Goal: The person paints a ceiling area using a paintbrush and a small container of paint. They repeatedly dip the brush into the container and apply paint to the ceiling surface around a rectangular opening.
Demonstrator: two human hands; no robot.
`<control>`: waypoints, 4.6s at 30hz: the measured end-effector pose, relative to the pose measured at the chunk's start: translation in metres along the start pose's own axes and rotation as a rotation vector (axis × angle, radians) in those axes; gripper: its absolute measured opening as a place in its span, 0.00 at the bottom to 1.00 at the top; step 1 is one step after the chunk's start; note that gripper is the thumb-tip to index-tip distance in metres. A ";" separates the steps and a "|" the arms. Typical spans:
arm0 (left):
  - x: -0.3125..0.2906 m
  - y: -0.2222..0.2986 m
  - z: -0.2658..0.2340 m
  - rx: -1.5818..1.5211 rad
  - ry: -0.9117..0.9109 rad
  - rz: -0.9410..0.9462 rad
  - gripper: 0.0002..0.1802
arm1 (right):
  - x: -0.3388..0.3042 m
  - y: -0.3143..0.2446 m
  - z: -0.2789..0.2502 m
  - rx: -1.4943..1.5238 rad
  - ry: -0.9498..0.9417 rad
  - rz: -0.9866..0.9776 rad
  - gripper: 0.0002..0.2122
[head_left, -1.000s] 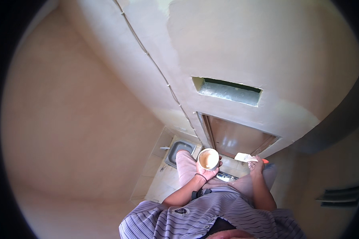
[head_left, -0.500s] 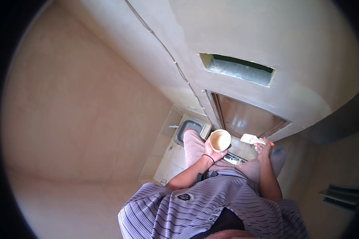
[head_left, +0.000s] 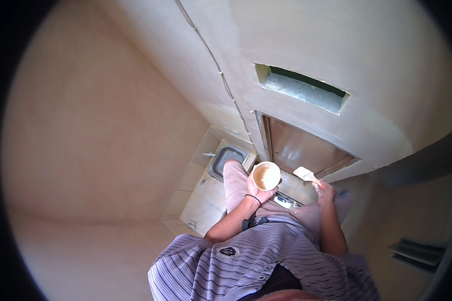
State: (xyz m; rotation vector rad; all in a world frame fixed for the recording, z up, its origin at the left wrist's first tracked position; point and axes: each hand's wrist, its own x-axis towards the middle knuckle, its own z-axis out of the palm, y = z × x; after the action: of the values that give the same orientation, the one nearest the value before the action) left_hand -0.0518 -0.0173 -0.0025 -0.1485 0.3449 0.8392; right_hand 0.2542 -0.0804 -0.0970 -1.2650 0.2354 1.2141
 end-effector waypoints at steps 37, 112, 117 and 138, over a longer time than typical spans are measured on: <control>-0.024 0.094 -0.016 -0.146 0.107 0.425 0.27 | -0.296 -0.224 0.493 -0.530 -0.437 -2.951 0.16; -0.023 0.097 -0.022 -0.190 0.072 0.428 0.26 | -0.262 -0.244 0.579 -1.594 0.210 -3.171 0.04; -0.029 0.101 -0.020 -0.185 0.072 0.471 0.25 | -0.262 -0.207 0.577 -1.376 -0.392 -2.937 0.02; -0.028 0.101 -0.020 -0.221 0.076 0.491 0.24 | -0.205 -0.150 0.594 -1.924 -0.525 -2.880 0.02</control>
State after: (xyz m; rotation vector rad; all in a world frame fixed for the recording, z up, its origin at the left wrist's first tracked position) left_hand -0.1492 0.0244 -0.0109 -0.3095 0.3647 1.3605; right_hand 0.0160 0.3132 0.3570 0.7955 2.7134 1.5094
